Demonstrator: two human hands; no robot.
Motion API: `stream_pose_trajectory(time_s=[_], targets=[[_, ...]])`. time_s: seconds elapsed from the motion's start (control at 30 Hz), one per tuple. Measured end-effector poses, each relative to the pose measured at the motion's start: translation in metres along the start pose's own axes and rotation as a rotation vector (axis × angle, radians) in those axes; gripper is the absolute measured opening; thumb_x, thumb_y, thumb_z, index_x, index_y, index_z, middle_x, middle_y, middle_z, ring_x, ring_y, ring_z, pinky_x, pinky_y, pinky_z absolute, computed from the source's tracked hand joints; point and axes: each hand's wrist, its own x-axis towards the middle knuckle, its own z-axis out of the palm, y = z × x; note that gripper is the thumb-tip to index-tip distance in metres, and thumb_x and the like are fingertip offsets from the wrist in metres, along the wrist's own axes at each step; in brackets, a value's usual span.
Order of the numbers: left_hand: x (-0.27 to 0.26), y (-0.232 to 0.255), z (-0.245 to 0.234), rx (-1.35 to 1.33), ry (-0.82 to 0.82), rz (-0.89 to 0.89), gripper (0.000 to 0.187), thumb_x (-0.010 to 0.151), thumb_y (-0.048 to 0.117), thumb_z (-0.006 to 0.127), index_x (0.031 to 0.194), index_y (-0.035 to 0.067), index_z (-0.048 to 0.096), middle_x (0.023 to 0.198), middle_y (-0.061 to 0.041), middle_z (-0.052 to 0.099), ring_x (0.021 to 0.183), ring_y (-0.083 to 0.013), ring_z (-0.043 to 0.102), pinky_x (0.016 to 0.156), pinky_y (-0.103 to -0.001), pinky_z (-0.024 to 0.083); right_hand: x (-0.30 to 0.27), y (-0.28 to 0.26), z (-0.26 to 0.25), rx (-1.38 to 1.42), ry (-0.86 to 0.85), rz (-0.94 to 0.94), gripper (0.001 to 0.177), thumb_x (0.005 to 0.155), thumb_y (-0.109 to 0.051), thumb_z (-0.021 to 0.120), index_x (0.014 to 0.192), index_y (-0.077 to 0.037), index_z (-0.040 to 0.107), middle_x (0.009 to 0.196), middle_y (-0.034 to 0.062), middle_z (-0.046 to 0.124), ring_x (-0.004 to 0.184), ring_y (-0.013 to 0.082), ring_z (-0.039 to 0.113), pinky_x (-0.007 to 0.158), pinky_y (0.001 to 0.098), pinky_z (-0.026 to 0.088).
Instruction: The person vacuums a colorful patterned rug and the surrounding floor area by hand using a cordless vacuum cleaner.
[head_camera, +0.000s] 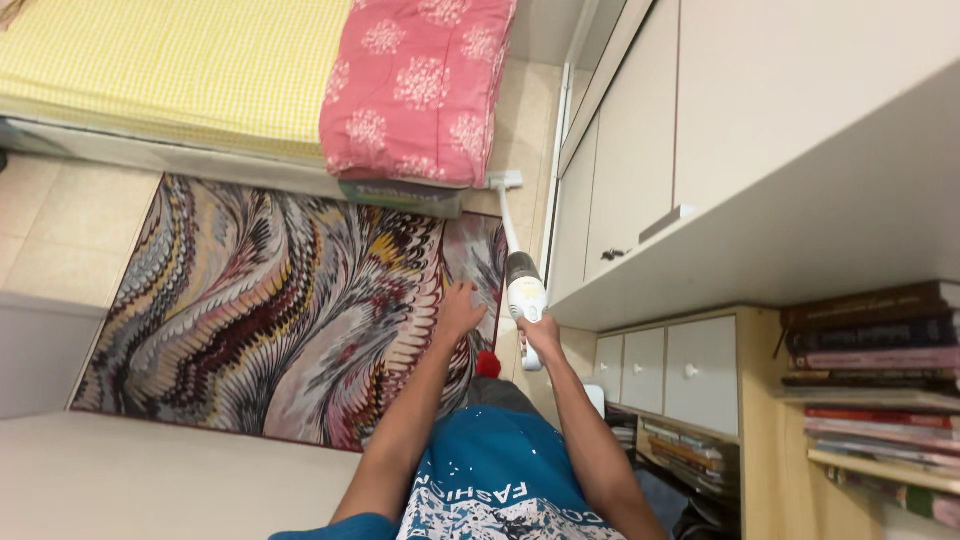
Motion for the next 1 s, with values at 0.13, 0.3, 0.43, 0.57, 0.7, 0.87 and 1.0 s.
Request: stream_pose_trajectory(time_s=[0.13,0.3,0.43,0.57,0.7,0.87,1.0], targets=[[0.040,0.012,-0.002,-0.027,0.006,0.038,0.049,0.073,0.026,0.076,0.116,0.006,0.062,0.115,-0.020,0.063,0.115,-0.0405,0.057,0.097,-0.049,0.047,0.024,-0.029,-0.004,-0.042,0.029,0.004,0.014,0.077,-0.009,0.072,0.073,0.004,0.067,0.059,0.0084,0.063,0.045,0.0159,0.059,0.041,0.0349,0.049],[0.094,0.015,-0.002,-0.026,0.001,0.062,0.047,0.077,0.027,0.076,0.116,0.005,0.061,0.116,-0.020,0.063,0.114,-0.0413,0.058,0.097,-0.049,0.048,0.063,-0.067,-0.005,-0.076,0.025,0.027,0.017,0.078,-0.009,0.072,0.074,0.006,0.066,0.060,0.0103,0.063,0.045,0.0177,0.059,0.040,0.0360,0.048],[0.129,0.012,-0.001,-0.096,-0.030,0.059,0.044,0.076,0.021,0.075,0.114,0.004,0.061,0.113,-0.020,0.064,0.113,-0.0407,0.059,0.096,-0.048,0.048,0.089,-0.089,0.000,-0.041,0.035,0.000,0.017,0.079,-0.011,0.073,0.075,0.004,0.067,0.061,0.0087,0.063,0.046,0.0152,0.060,0.041,0.0349,0.049],[0.179,-0.002,0.010,-0.275,0.036,0.183,0.042,0.075,0.014,0.073,0.115,0.004,0.063,0.114,-0.019,0.067,0.113,-0.0393,0.061,0.098,-0.046,0.048,0.124,-0.114,0.010,-0.040,0.050,-0.004,0.016,0.078,-0.011,0.072,0.075,0.004,0.067,0.061,0.0077,0.063,0.046,0.0145,0.060,0.041,0.0341,0.049],[0.248,-0.009,0.020,-0.340,0.032,0.232,0.039,0.079,0.012,0.071,0.116,0.004,0.064,0.117,-0.018,0.066,0.116,-0.0386,0.061,0.102,-0.043,0.048,0.167,-0.148,0.017,-0.025,0.059,-0.006,0.017,0.079,-0.011,0.072,0.074,0.005,0.068,0.060,0.0074,0.063,0.046,0.0141,0.059,0.042,0.0330,0.048],[0.324,-0.003,0.004,-0.329,-0.036,0.141,0.044,0.078,0.015,0.073,0.120,0.005,0.063,0.117,-0.017,0.067,0.114,-0.0380,0.062,0.098,-0.043,0.050,0.217,-0.199,0.030,-0.004,0.072,0.041,0.016,0.078,-0.011,0.071,0.073,0.004,0.067,0.059,0.0074,0.062,0.046,0.0147,0.058,0.041,0.0336,0.048],[0.391,-0.001,-0.009,-0.337,-0.080,0.156,0.049,0.077,0.017,0.074,0.121,0.003,0.060,0.116,-0.019,0.064,0.110,-0.0380,0.061,0.093,-0.044,0.050,0.264,-0.243,0.048,-0.014,0.146,0.051,0.014,0.077,-0.010,0.072,0.073,0.003,0.067,0.058,0.0068,0.063,0.045,0.0147,0.059,0.040,0.0347,0.049]])
